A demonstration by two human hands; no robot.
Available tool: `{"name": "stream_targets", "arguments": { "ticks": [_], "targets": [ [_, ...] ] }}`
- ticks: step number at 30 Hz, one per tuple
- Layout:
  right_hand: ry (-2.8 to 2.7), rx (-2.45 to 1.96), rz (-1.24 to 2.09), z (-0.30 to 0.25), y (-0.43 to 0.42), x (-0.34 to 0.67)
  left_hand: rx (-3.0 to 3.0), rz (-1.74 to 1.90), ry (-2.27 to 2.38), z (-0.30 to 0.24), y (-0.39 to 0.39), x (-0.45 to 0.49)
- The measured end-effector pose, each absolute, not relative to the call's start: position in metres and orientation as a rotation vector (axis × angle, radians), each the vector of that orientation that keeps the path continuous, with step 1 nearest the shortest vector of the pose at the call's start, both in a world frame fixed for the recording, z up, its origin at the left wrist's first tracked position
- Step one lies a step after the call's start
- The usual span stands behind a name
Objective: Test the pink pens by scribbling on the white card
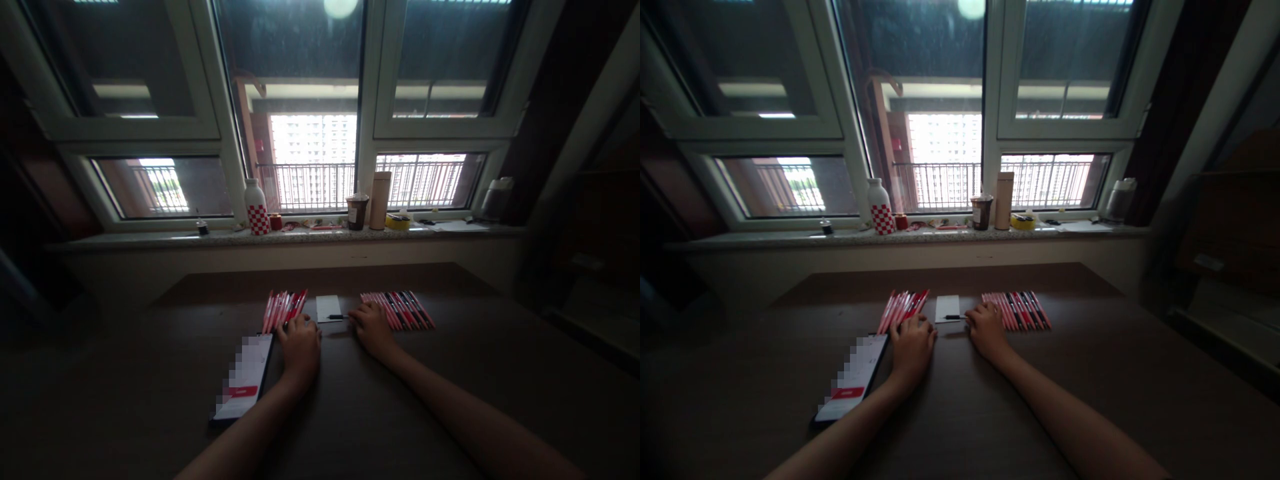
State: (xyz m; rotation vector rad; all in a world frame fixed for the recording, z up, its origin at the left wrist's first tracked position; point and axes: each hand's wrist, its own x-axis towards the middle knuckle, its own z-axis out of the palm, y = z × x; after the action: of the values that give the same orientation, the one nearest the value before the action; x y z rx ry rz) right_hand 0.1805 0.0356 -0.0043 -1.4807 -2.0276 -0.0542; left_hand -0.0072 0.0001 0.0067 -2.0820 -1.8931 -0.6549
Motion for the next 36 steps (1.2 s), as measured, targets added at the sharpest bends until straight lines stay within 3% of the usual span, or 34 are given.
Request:
{"name": "stream_targets", "arguments": {
  "ticks": [36],
  "targets": [
    [-2.018, -1.448, -0.038, -0.0039, 0.0342, 0.1802, -2.043, -0.655, -1.903, 0.0058, 0.0035, -0.0075]
  ]
}}
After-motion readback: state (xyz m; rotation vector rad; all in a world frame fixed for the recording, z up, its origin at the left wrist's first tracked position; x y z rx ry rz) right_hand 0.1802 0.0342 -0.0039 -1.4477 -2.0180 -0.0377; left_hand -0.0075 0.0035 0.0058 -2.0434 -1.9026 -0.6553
